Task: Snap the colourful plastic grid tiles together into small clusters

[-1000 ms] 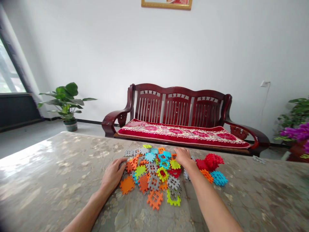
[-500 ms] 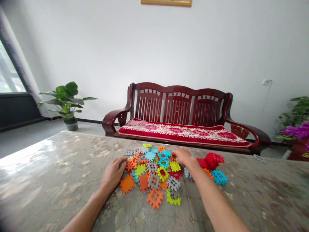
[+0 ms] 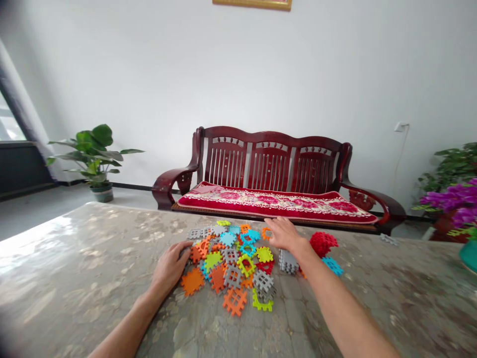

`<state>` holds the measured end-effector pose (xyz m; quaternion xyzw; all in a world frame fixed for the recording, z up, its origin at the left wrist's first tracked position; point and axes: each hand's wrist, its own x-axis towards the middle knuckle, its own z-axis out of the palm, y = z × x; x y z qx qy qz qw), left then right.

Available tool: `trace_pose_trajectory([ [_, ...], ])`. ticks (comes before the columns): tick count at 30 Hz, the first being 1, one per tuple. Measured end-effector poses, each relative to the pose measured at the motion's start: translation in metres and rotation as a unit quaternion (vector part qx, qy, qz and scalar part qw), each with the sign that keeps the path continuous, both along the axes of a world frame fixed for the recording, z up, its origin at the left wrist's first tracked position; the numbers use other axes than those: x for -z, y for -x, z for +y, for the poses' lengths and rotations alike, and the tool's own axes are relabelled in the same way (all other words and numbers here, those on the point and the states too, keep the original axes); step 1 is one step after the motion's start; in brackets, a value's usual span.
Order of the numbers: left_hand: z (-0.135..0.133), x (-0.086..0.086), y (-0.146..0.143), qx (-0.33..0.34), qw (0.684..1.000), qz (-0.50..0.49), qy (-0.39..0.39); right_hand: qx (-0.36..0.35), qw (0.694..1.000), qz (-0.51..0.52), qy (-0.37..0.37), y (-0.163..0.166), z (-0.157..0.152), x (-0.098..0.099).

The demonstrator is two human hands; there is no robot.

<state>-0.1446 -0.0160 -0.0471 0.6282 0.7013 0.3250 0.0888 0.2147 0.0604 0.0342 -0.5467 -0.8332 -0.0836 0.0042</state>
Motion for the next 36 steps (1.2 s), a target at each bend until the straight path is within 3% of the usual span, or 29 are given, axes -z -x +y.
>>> trace_pose_trajectory([
  [5, -0.001, -0.001, 0.001, 0.001, 1.000, 0.014, -0.008, 0.035, 0.996, 0.068, -0.038, -0.041, -0.038, -0.017],
  [10, 0.000, -0.001, 0.001, 0.008, 1.000, 0.022, 0.004, 0.075, 0.992, 0.096, -0.036, -0.091, -0.079, -0.008],
  [14, 0.003, 0.002, 0.003, 0.009, 1.000, 0.024, 0.014, 0.048, 0.993, 0.104, -0.025, -0.116, -0.095, 0.000],
  [21, 0.004, 0.003, 0.005, 0.008, 0.999, 0.037, 0.006, 0.036, 0.993, 0.107, -0.017, -0.123, -0.100, 0.007],
  [28, 0.004, 0.003, 0.005, 0.007, 0.999, 0.034, 0.009, 0.012, 0.984, 0.179, -0.022, -0.124, -0.112, 0.022],
  [36, 0.004, 0.004, 0.006, 0.009, 0.999, 0.031, 0.000, 0.063, 0.977, 0.200, -0.028, -0.113, -0.121, 0.035],
])
